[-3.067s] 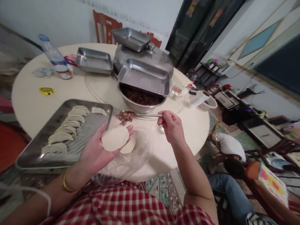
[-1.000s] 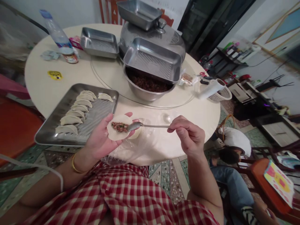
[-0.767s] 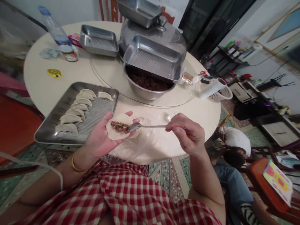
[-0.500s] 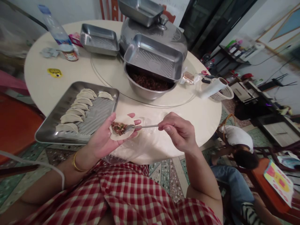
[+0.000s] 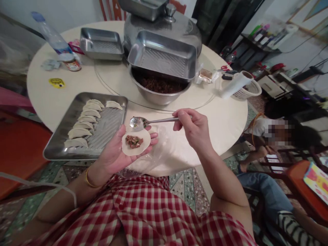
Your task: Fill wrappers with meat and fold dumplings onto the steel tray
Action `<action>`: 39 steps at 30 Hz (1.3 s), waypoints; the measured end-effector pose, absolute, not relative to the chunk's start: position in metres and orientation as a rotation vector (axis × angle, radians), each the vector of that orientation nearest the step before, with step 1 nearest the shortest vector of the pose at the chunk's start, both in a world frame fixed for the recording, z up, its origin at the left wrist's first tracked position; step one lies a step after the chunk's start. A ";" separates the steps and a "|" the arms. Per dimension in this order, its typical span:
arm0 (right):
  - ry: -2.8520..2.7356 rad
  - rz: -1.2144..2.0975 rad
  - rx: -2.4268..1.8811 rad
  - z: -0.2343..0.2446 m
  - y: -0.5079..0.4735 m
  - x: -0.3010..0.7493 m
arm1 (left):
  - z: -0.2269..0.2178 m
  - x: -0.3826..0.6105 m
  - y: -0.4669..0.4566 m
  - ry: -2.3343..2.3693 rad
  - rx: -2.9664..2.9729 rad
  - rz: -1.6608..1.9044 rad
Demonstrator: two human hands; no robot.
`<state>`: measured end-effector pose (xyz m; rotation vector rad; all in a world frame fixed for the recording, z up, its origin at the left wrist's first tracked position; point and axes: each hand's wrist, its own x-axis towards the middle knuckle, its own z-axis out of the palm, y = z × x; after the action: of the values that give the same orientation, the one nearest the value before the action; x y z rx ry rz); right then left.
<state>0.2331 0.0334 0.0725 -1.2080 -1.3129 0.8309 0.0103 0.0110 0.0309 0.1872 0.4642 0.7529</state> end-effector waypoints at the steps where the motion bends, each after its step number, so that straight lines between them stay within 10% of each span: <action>1: -1.314 0.858 -1.211 0.073 0.035 0.232 | 0.030 0.010 0.011 0.471 0.193 0.745; 39: -1.143 0.883 -1.228 0.081 0.042 0.235 | 0.032 0.014 0.013 0.692 0.225 0.886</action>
<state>0.2345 0.0417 0.0811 -1.2280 -1.1431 0.8830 0.0136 0.0126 0.0321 0.2246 0.6916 0.8864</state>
